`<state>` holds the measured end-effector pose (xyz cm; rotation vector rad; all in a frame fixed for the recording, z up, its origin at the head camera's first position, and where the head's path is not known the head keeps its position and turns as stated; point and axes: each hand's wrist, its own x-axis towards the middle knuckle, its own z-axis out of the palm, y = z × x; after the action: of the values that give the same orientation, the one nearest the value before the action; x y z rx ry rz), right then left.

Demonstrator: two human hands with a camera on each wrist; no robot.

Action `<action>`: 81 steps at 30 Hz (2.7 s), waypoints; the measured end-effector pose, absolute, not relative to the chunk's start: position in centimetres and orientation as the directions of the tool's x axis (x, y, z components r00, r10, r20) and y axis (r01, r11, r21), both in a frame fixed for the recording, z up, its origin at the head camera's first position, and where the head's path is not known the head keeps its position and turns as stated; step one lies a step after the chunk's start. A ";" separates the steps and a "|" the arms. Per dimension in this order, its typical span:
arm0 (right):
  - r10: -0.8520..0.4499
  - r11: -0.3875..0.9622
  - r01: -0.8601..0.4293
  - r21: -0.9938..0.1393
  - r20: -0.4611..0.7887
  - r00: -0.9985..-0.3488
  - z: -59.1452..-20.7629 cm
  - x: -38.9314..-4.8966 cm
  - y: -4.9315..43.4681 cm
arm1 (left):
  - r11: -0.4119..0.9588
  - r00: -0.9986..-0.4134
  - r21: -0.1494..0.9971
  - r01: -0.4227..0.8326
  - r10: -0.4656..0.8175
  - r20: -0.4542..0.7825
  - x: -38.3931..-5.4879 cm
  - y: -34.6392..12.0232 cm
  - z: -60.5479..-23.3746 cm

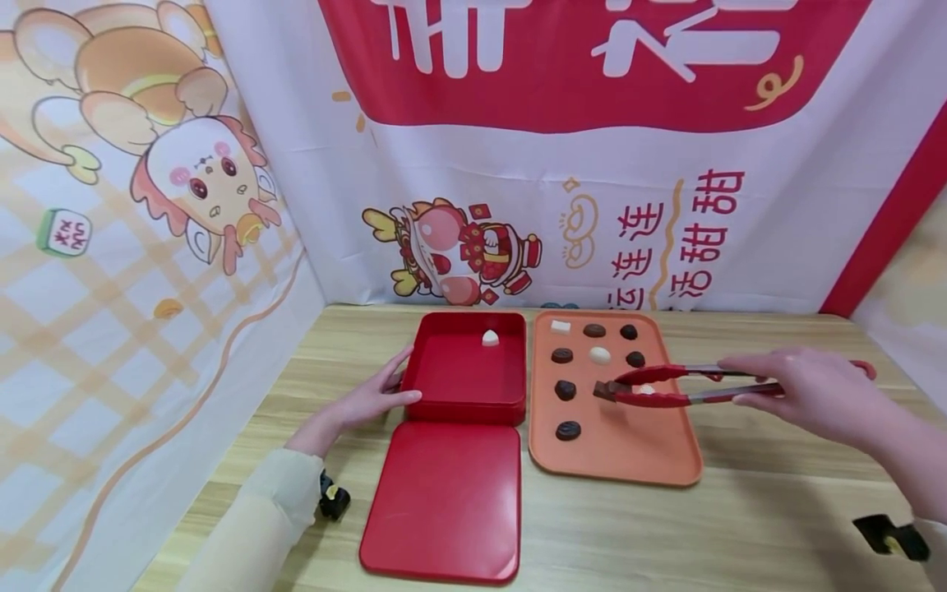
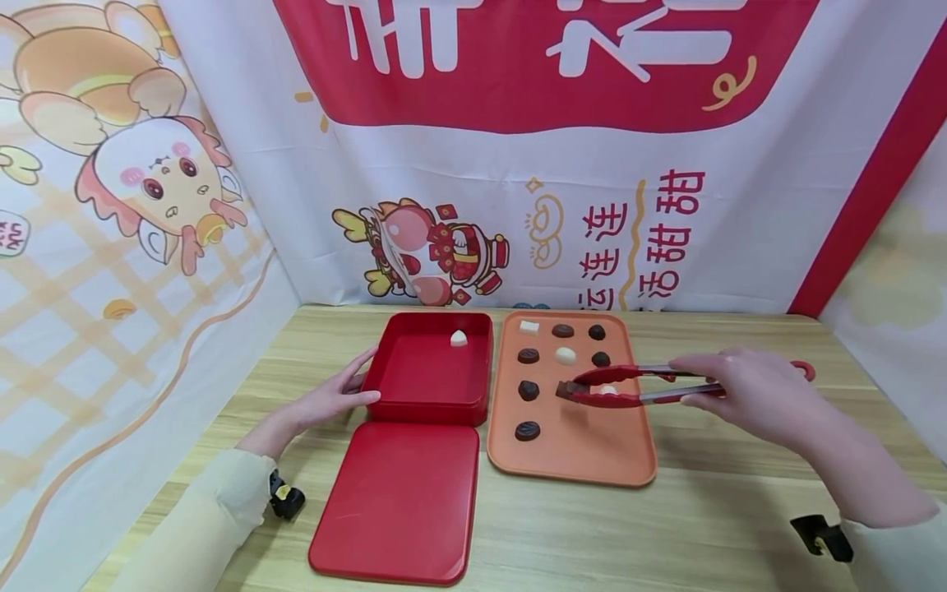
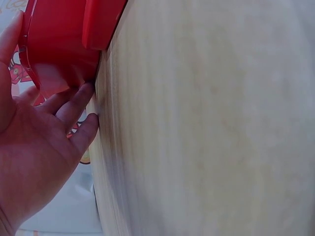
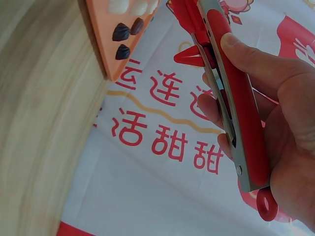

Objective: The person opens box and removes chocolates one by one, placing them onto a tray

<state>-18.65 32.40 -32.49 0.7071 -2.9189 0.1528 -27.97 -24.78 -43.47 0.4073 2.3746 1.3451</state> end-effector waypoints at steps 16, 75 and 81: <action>-0.458 0.880 -0.466 -0.089 0.100 -0.883 -33.1 -18.4 31.9 | 0.488 -0.894 0.870 0.072 0.418 -0.160 -28.5 -24.5 -42.2; -0.516 0.833 -0.528 -0.166 0.110 -0.849 -29.3 -24.9 24.8 | 0.515 -0.889 0.856 0.053 0.414 -0.194 -28.0 -24.6 -43.7; -0.551 0.813 -0.568 -0.128 0.147 -0.822 -29.1 -26.7 22.5 | 0.522 -0.888 0.851 0.061 0.418 -0.193 -28.1 -24.8 -43.7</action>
<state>-26.69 22.55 -29.11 0.8952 -2.8931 0.2536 -28.10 -24.76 -43.72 0.3954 2.3920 1.3149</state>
